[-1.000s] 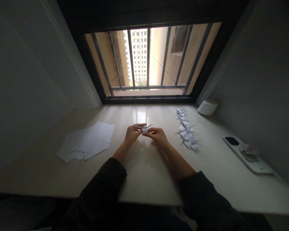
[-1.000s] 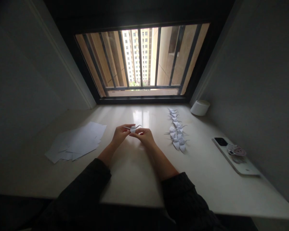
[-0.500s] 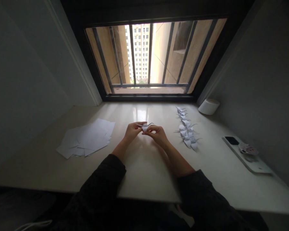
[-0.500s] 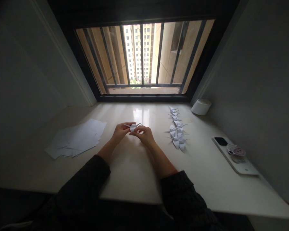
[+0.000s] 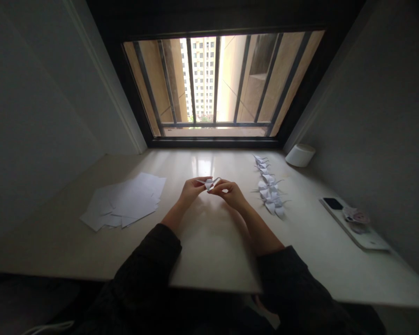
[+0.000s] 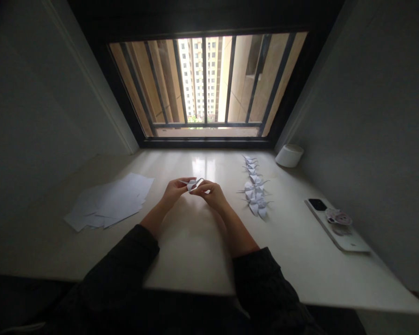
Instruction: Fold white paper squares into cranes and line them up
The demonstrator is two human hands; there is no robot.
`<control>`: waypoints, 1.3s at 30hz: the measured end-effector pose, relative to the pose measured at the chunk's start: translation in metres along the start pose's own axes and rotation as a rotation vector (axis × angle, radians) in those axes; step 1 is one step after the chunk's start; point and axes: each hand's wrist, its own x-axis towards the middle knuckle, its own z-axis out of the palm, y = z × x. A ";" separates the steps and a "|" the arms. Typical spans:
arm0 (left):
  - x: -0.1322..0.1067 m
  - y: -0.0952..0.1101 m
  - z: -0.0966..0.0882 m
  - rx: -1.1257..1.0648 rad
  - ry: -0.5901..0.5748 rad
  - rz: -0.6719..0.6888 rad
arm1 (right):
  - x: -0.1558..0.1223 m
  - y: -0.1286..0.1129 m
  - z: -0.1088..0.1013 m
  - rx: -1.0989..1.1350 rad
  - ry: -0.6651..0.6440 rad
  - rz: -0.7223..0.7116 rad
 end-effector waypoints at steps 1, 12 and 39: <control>0.001 -0.001 -0.001 -0.003 0.013 0.006 | 0.000 -0.001 -0.003 -0.018 -0.007 0.013; -0.002 -0.003 -0.001 0.380 0.034 0.201 | -0.001 -0.031 -0.042 -0.391 0.234 -0.054; -0.001 -0.006 0.005 0.355 -0.077 0.165 | 0.004 -0.031 -0.078 -0.785 0.077 -0.206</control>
